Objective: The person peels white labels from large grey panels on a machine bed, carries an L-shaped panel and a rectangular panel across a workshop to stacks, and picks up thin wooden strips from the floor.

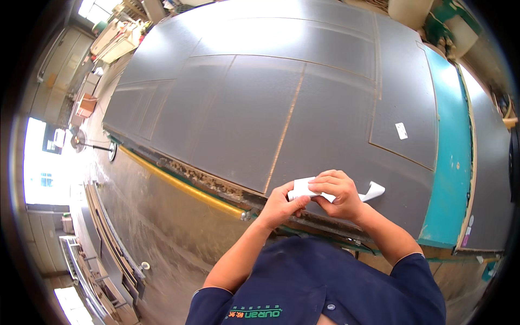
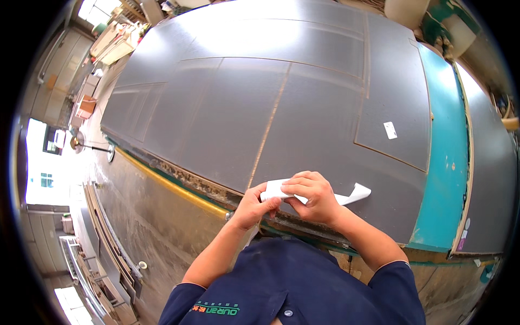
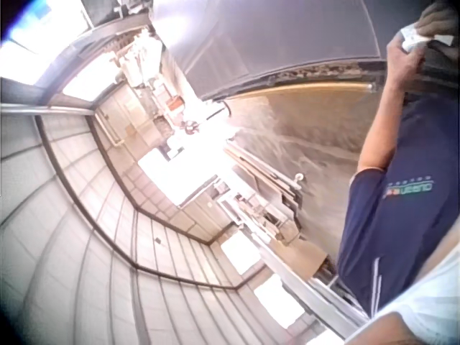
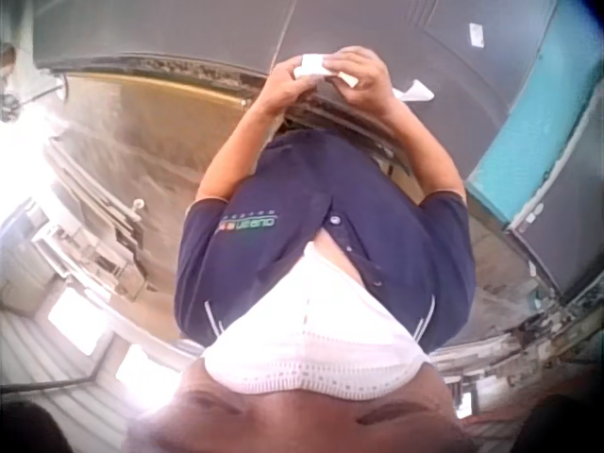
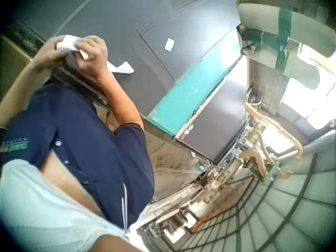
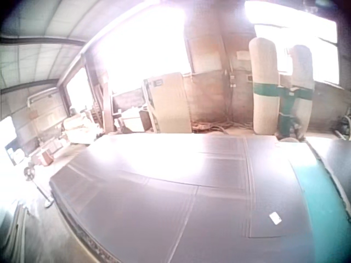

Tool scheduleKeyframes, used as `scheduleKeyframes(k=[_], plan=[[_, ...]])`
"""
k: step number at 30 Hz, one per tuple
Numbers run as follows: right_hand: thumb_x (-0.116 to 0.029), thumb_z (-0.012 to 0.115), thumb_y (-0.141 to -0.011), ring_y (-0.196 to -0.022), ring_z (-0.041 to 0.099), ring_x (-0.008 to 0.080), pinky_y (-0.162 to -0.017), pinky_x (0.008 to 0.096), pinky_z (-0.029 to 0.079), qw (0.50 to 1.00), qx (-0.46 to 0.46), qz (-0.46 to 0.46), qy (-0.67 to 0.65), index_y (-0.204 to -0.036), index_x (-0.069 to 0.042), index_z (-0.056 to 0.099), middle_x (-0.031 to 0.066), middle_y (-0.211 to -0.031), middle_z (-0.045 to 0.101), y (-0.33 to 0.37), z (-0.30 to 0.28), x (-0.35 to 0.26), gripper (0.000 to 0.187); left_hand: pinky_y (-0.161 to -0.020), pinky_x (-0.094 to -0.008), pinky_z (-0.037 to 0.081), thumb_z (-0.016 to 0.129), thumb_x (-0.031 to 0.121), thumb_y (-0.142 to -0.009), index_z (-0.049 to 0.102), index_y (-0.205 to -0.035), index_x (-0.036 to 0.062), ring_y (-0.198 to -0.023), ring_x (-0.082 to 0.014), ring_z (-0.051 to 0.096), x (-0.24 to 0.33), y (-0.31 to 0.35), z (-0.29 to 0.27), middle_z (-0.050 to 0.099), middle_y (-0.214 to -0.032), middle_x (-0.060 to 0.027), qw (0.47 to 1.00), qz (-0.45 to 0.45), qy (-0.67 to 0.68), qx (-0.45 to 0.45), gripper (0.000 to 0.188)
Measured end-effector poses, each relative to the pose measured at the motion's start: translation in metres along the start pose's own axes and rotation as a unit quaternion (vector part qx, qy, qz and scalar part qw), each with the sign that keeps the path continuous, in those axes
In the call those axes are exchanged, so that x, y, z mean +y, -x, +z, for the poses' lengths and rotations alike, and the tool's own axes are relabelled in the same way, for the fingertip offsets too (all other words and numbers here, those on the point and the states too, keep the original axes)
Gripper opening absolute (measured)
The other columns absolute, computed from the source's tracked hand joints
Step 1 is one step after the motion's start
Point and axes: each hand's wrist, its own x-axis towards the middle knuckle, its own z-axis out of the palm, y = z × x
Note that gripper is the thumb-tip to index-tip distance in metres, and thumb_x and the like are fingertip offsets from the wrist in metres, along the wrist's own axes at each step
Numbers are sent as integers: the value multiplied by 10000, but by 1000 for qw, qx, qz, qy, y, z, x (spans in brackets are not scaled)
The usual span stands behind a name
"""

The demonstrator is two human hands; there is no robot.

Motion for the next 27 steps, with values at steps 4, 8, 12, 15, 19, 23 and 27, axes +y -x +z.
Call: scheduleKeyframes(k=[4,8,12,15,19,23,27], plan=[[-40,710,-643,-789,613,231,-735,315,449,996,-23,55,-74,-853,-59,670,59,-788,661,-15,34,-14,215,-511,-199,431,623,195,-855,581,-1005,25,-597,-50,514,-16,16,-41,569,-725,7,1000,9,24,-4,230],[-17,686,-681,-798,617,189,-742,297,463,976,-28,149,-157,-838,-35,657,90,-822,660,-34,73,-26,160,-515,-196,426,616,188,-856,585,-995,32,-587,-44,507,-1,26,-79,566,-713,15,1000,8,6,-2,211],[-16,669,-730,-845,610,169,-761,301,473,924,-10,247,-292,-789,-14,618,125,-925,651,-62,123,-21,77,-512,-190,423,615,146,-839,569,-1065,42,-584,-46,517,1,33,-136,577,-721,13,999,-8,-41,-17,253],[-28,612,-783,-898,582,161,-814,307,451,863,68,315,-389,-801,-13,583,154,-1001,632,-113,155,-13,37,-531,-202,419,623,145,-811,584,-1040,7,-600,-52,508,-6,42,-192,579,-740,12,998,16,-61,20,271],[-74,597,-803,-851,592,155,-786,270,464,883,271,261,-280,-826,7,578,156,-1005,633,-199,215,53,86,-543,-209,419,634,151,-788,603,-994,-10,-589,-63,514,-2,74,-264,587,-719,-9,997,-30,-33,63,264],[-69,606,-792,-832,599,138,-741,258,484,924,261,204,-192,-804,1,586,124,-1005,637,-267,310,110,74,-538,-212,418,632,142,-777,615,-961,-12,-572,-66,513,-10,120,-314,585,-686,-19,990,-80,-33,109,241],[-62,606,-789,-831,602,141,-747,251,482,946,237,155,-161,-821,-13,596,105,-993,640,-282,348,147,60,-543,-224,421,627,128,-775,619,-908,-23,-582,-76,518,-20,153,-331,583,-679,-23,980,-118,16,157,201]])
